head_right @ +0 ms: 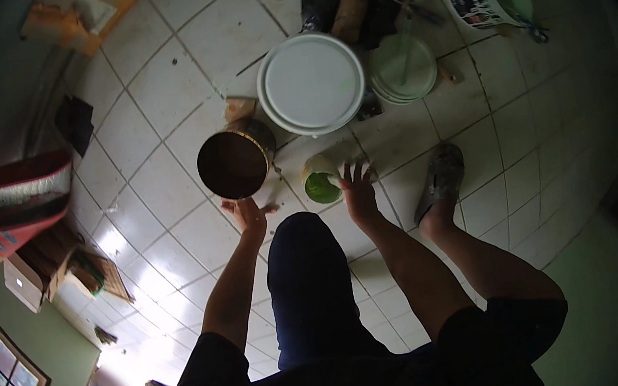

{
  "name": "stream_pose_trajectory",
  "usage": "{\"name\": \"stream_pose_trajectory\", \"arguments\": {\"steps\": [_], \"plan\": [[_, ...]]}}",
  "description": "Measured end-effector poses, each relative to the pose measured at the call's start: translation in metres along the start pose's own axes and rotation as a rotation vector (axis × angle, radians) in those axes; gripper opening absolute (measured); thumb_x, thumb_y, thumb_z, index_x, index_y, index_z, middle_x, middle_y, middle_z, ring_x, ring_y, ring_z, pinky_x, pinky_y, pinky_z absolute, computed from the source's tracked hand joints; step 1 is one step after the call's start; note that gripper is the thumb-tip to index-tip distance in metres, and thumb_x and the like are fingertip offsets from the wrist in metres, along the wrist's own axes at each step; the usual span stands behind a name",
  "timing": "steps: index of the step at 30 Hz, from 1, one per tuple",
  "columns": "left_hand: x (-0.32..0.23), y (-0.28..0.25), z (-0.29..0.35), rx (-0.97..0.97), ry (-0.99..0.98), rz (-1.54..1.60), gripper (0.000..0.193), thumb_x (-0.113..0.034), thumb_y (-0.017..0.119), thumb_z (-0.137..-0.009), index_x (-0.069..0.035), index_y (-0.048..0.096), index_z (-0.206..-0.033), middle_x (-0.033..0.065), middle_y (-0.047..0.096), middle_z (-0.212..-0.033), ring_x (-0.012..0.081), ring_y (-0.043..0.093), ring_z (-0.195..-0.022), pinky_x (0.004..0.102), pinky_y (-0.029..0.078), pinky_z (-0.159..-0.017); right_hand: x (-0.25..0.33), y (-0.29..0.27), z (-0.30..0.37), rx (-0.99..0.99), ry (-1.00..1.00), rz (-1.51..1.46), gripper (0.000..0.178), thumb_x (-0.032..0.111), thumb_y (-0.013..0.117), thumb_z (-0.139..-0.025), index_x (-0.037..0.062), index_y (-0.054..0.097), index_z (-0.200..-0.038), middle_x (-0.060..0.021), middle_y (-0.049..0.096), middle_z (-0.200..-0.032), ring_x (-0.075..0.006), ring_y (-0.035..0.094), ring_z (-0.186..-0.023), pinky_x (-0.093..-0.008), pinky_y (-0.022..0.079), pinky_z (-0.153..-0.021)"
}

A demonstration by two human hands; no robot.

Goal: The person is mixing green paint in a small container and then pouring it into a larger paint bucket.

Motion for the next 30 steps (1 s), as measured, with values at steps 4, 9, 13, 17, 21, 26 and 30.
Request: {"name": "stream_pose_trajectory", "arguments": {"steps": [4, 9, 13, 17, 21, 26, 30], "plan": [[0.008, 0.024, -0.011, 0.108, -0.03, -0.484, 0.134, -0.05, 0.09, -0.053, 0.015, 0.018, -0.144, 0.0449, 0.027, -0.142, 0.0555, 0.027, -0.136, 0.0601, 0.021, -0.115, -0.006, 0.003, 0.003, 0.048, -0.002, -0.047, 0.093, 0.013, 0.081, -0.066, 0.0046, 0.035, -0.147, -0.029, 0.036, -0.145, -0.0527, 0.045, -0.124, -0.0456, 0.052, -0.096], [0.024, 0.02, -0.017, -0.127, 0.01, -0.591, 0.133, -0.066, 0.083, -0.054, 0.018, 0.026, -0.141, 0.0418, 0.037, -0.137, 0.0527, 0.044, -0.128, 0.06, 0.029, -0.111, -0.003, 0.007, -0.001, 0.064, 0.056, -0.126, 0.112, 0.017, 0.09, -0.056, 0.0071, 0.028, -0.15, -0.0293, 0.031, -0.149, -0.0537, 0.042, -0.128, -0.0483, 0.046, -0.103], [0.009, 0.003, -0.006, -0.014, -0.054, -0.512, 0.148, -0.071, 0.084, -0.042, 0.017, 0.02, -0.143, 0.0394, 0.035, -0.14, 0.0501, 0.036, -0.135, 0.0592, 0.023, -0.114, -0.009, 0.002, 0.012, -0.099, 0.03, -0.201, 0.087, 0.003, 0.075, -0.07, 0.0069, 0.036, -0.147, -0.0269, 0.031, -0.15, -0.0514, 0.04, -0.13, -0.0445, 0.048, -0.101], [-0.003, -0.002, -0.007, -0.023, -0.055, -0.453, 0.153, -0.066, 0.088, -0.038, 0.017, 0.017, -0.144, 0.041, 0.031, -0.143, 0.0518, 0.031, -0.137, 0.0616, 0.018, -0.116, -0.066, -0.002, 0.015, -0.433, 0.059, -0.389, 0.054, -0.003, 0.056, -0.081, 0.0012, 0.049, -0.134, -0.0273, 0.046, -0.138, -0.0413, 0.047, -0.128, -0.0432, 0.045, -0.101], [0.004, 0.002, -0.004, -0.066, -0.047, -0.423, 0.152, -0.066, 0.088, -0.037, 0.017, 0.018, -0.144, 0.0413, 0.034, -0.141, 0.0518, 0.034, -0.135, 0.0622, 0.023, -0.113, -0.114, -0.086, 0.005, -0.709, 0.327, -0.29, 0.034, 0.032, 0.057, -0.096, 0.0003, 0.067, -0.09, -0.0209, 0.063, -0.07, -0.0398, 0.063, -0.063, -0.048, 0.049, -0.058], [0.004, -0.004, 0.001, -0.01, -0.063, -0.321, 0.148, -0.058, 0.092, -0.042, 0.018, 0.017, -0.144, 0.0439, 0.028, -0.144, 0.0542, 0.028, -0.138, 0.064, 0.016, -0.115, -0.043, -0.23, -0.009, -0.533, 0.01, -0.79, 0.028, 0.023, 0.059, -0.097, -0.0026, 0.066, -0.107, -0.0124, 0.07, -0.082, -0.0216, 0.068, -0.072, -0.0346, 0.052, -0.066], [0.003, -0.01, 0.004, -0.016, -0.088, -0.315, 0.147, -0.056, 0.093, -0.042, 0.018, 0.017, -0.144, 0.044, 0.028, -0.144, 0.0549, 0.028, -0.138, 0.0646, 0.016, -0.115, 0.05, -0.256, -0.054, 0.101, -0.326, -0.771, 0.033, 0.026, 0.057, -0.099, -0.0055, 0.062, -0.106, -0.011, 0.068, -0.078, -0.0187, 0.067, -0.071, -0.035, 0.053, -0.068]]}}
Point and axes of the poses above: each hand's wrist, its own z-axis away from the middle knuckle, its own y-axis out of the palm, x = y × z, the point moved 3 cm from there along -z, towards the middle knuckle
